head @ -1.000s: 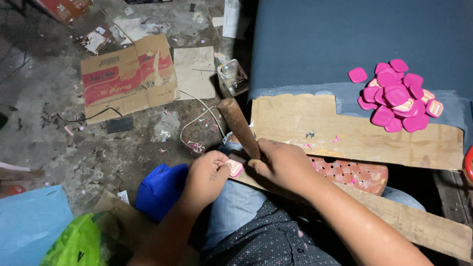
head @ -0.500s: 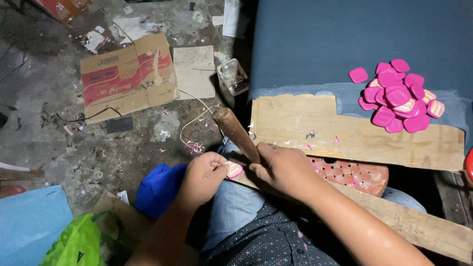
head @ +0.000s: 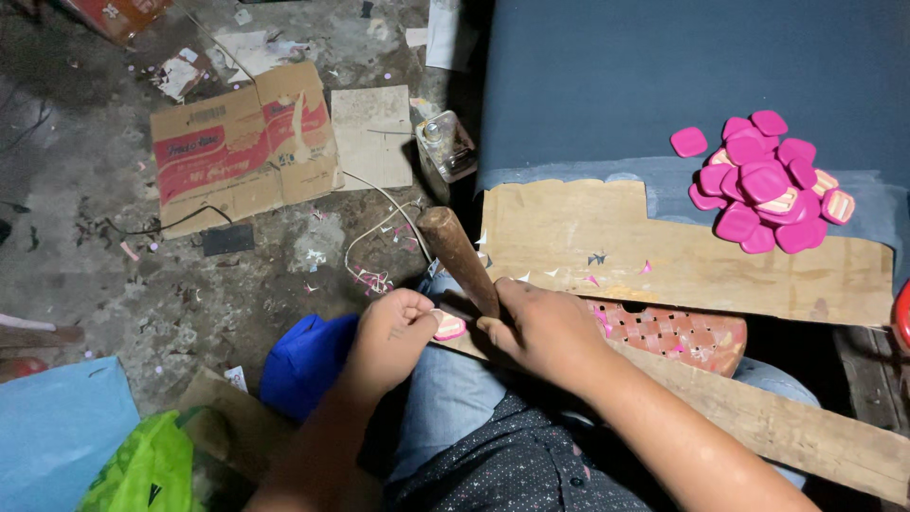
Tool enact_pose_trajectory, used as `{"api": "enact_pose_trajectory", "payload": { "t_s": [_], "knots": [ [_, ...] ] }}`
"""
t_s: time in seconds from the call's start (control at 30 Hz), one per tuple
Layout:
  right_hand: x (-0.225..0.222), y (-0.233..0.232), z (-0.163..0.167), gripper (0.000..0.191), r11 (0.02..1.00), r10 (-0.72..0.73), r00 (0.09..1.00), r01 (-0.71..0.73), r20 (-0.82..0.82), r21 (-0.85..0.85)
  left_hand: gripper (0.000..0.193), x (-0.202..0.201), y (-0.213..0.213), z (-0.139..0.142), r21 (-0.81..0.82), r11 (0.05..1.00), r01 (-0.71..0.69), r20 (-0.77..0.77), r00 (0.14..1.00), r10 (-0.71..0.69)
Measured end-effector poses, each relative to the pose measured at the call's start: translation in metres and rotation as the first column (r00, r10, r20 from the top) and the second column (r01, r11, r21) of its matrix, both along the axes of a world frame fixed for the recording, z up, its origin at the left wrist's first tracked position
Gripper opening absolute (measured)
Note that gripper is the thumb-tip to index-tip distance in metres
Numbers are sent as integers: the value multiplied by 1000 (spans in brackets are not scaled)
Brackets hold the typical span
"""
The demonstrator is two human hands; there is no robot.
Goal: The person repeatedly shapes small pink foam pieces using a curved metal tool on a wooden plank across their lap. They trim the edges with a utility knife and place the finished pieces into a pile on the work surface.
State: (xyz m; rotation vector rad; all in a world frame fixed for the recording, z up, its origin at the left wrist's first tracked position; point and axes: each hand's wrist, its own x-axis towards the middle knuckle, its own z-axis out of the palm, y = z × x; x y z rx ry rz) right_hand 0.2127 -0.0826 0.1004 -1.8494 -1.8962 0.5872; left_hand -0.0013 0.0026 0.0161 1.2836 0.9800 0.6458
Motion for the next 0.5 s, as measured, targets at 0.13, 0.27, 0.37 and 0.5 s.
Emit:
{"api": "enact_pose_trajectory", "payload": {
  "t_s": [0.13,0.27,0.37,0.5],
  "knots": [
    [-4,8,-1,33,995,-70,997,67,-43,-71,4,-2,0,-1,57,998,22,39,999,-25],
    [-7,10,-3,31,996,-88,988,84,-127,-35,5,1,-3,7,193,981,29,0,1000,-30],
    [-8,2,-5,31,995,-79,992,72,-101,-72,6,1,-7,10,199,980,-4,-73,997,19],
    [-12,-7,-10,34,992,-106,994,106,-1,-69,11,0,-4,1,125,990,-59,-25,998,62]
  ]
}}
